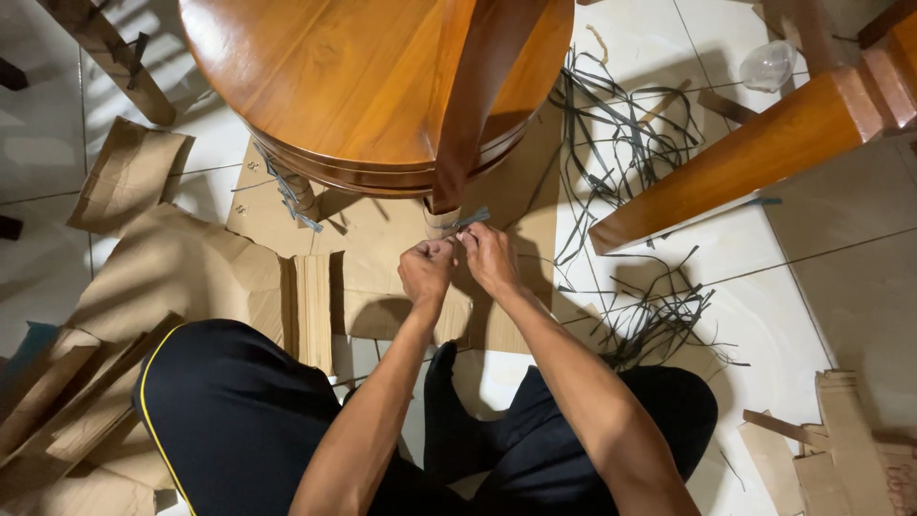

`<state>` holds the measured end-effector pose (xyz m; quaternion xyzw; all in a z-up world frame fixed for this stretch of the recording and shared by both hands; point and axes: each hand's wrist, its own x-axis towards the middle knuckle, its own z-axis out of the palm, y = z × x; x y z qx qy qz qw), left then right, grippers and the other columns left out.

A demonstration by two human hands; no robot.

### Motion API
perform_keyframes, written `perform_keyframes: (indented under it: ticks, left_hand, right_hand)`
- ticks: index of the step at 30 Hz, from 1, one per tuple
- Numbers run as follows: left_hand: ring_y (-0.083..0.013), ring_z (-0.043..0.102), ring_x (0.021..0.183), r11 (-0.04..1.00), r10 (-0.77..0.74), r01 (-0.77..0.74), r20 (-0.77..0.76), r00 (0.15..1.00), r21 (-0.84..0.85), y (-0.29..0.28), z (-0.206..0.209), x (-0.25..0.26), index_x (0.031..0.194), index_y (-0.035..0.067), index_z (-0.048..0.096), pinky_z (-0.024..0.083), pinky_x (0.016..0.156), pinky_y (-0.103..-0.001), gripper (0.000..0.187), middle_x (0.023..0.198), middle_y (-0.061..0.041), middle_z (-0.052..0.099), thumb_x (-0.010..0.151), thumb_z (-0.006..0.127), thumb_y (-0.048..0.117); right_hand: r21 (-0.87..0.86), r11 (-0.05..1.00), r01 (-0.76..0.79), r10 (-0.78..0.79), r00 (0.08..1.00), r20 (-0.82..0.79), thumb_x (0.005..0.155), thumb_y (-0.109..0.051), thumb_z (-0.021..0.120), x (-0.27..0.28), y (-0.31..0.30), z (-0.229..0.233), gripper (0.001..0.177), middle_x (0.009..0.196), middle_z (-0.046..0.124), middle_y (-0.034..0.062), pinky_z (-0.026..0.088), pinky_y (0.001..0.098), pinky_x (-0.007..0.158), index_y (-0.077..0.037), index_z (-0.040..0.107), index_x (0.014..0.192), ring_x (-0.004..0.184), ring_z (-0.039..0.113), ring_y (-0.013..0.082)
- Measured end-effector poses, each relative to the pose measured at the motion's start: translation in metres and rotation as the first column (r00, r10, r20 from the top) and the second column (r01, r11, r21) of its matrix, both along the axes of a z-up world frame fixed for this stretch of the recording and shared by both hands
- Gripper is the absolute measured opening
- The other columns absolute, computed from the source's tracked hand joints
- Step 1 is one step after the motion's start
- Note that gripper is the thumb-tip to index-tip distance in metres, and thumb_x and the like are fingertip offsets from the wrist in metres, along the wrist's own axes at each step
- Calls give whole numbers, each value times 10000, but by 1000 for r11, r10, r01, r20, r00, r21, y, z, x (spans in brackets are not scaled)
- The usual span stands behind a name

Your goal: Wrapping wooden chair legs with protective paper and securing them with plastic ties.

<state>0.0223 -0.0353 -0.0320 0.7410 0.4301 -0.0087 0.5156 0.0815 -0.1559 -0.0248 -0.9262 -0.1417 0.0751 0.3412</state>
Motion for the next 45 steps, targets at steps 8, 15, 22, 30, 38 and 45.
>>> perform_keyframes:
  ticks: [8,15,22,30,38,45]
  left_hand:
    - [-181,717,726,915,233,-218,3,972,-339,-14,-81,28,821,262,811,550,764,-319,150,627,-16,719,739,752,372]
    - [-169,681,723,897,259,-238,5,966,-372,-18,-82,30,881,282,826,528,757,-285,138,663,-30,717,762,780,334]
    - [-198,727,732,850,340,-305,4,940,-430,-21,-48,25,921,269,837,576,747,-285,104,817,-90,769,818,829,265]
    - [-147,647,708,734,393,-278,54,918,-619,-22,-11,12,1032,197,814,563,674,-274,181,859,-85,755,860,805,252]
    - [-93,580,814,777,374,-247,110,921,-578,-21,-46,21,1017,205,813,477,727,-217,191,892,-21,762,838,824,271]
    - [-82,601,741,747,425,-257,143,894,-613,-25,-50,15,1009,174,815,499,664,-172,199,848,-28,761,823,835,242]
  right_hand:
    - [-20,1000,16,-17,999,-36,989,-243,641,-5,7,18,150,990,772,122,581,489,864,-131,741,996,1027,726,355]
    - [-5,995,103,-103,993,-52,963,-277,695,-14,10,26,157,995,784,105,589,483,863,-146,761,1019,1023,732,336]
    - [330,841,429,-348,895,-278,891,-176,680,-40,19,15,95,775,757,8,529,316,737,-131,754,930,778,656,176]
    - [378,722,580,-395,793,-464,868,-171,698,-53,19,-18,177,773,707,50,467,239,475,-86,771,1004,523,605,106]
    - [488,709,509,-411,860,-301,933,-171,706,-57,23,-13,189,1082,768,120,520,383,966,-146,774,1108,1068,670,193]
    - [478,750,457,-405,889,-214,903,-175,758,-37,22,-24,150,993,786,89,555,375,889,-158,794,1048,963,700,178]
